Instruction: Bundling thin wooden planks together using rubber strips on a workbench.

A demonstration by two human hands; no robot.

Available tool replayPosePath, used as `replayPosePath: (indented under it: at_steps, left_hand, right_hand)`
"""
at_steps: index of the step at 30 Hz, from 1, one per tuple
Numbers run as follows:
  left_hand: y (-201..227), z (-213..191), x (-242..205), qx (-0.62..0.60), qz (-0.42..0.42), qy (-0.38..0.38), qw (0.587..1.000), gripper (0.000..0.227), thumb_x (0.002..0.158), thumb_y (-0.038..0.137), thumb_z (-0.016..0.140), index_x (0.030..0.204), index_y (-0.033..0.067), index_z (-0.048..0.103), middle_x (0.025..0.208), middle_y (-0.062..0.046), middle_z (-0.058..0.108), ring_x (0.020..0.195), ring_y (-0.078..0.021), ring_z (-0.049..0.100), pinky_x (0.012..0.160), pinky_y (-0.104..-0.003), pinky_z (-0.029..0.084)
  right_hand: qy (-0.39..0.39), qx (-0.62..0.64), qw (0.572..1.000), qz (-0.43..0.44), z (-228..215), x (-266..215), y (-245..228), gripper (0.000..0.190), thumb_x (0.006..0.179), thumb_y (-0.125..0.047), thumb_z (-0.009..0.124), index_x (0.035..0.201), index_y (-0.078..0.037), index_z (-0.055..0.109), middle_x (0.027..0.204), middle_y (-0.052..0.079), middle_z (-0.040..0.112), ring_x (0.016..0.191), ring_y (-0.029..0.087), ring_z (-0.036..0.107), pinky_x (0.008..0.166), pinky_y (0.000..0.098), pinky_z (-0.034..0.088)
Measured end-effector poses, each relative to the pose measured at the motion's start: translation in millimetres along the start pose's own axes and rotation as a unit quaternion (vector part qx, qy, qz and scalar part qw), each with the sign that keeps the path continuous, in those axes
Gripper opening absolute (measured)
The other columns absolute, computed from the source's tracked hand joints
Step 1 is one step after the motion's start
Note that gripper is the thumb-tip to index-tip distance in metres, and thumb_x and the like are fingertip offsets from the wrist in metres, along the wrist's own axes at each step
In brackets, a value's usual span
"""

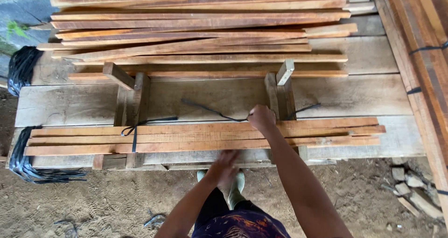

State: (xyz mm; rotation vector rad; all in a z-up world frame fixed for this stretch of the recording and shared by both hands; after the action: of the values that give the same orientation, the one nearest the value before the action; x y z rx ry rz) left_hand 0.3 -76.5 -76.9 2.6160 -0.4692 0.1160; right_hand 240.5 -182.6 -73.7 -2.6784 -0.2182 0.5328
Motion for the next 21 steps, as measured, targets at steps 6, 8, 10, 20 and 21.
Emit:
replayPosePath:
  at_steps: [6, 8, 10, 20, 21]
  left_hand:
    - [-73, 62, 23, 0.149, -0.133, 0.114, 0.973, 0.031, 0.089, 0.051, 0.066, 0.084, 0.0214, 0.075, 0.065, -0.007, 0.062, 0.059, -0.0344, 0.071, 0.05, -0.046, 0.058]
    - [-70, 66, 33, 0.132, -0.127, 0.103, 0.978, 0.03, 0.09, 0.049, 0.066, 0.086, 0.0205, 0.075, 0.068, -0.007, 0.063, 0.062, -0.0348, 0.071, 0.053, -0.046, 0.058]
    - [-59, 77, 36, 0.11, -0.123, 0.087, 0.982, 0.028, 0.09, 0.046, 0.066, 0.088, 0.0195, 0.075, 0.07, -0.008, 0.064, 0.065, -0.0352, 0.072, 0.055, -0.047, 0.058]
    - [-21, 80, 63, -0.023, -0.1, -0.024, 0.994, 0.018, 0.096, 0.018, 0.061, 0.108, 0.0136, 0.073, 0.097, -0.012, 0.075, 0.093, -0.0365, 0.074, 0.073, -0.05, 0.06]
    - [-12, 74, 58, -0.044, -0.101, -0.044, 0.993, 0.02, 0.098, 0.013, 0.057, 0.113, 0.0163, 0.07, 0.101, -0.008, 0.074, 0.096, -0.0341, 0.073, 0.073, -0.049, 0.061]
  right_hand:
    - [-0.037, 0.031, 0.999, 0.013, -30, -26, -24, 0.038, 0.079, -0.015, 0.06, 0.042, -0.021, 0.057, 0.039, 0.004, 0.047, 0.039, 0.031, 0.056, 0.06, 0.0402, 0.05]
    - [-0.041, 0.029, 0.999, -0.003, -37, -30, -32, 0.036, 0.079, -0.016, 0.06, 0.044, -0.021, 0.057, 0.039, 0.003, 0.047, 0.038, 0.027, 0.053, 0.063, 0.04, 0.051]
    - [-0.05, 0.025, 0.998, -0.014, -31, -32, -28, 0.034, 0.079, -0.017, 0.061, 0.045, -0.02, 0.057, 0.039, 0.003, 0.046, 0.037, 0.024, 0.05, 0.065, 0.0398, 0.052]
    - [-0.025, -0.026, 0.998, 0.053, -32, -26, -24, 0.026, 0.074, -0.027, 0.059, 0.085, -0.021, 0.082, 0.087, 0.011, 0.079, 0.092, 0.041, 0.077, 0.087, 0.0502, 0.058]
    - [-0.008, 0.0, 0.997, 0.073, -34, -33, -24, 0.026, 0.077, -0.027, 0.06, 0.093, -0.024, 0.081, 0.094, 0.008, 0.079, 0.095, 0.038, 0.077, 0.087, 0.0505, 0.06]
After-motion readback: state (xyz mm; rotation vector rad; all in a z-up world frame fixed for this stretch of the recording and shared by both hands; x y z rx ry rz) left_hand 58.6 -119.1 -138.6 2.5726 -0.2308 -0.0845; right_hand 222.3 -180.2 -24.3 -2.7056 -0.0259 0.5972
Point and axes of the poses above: each hand's wrist, its own x-axis towards the middle knuckle, its own z-axis out of the palm, y = z × x, the point moved 8 cm from there along x, towards the middle knuckle
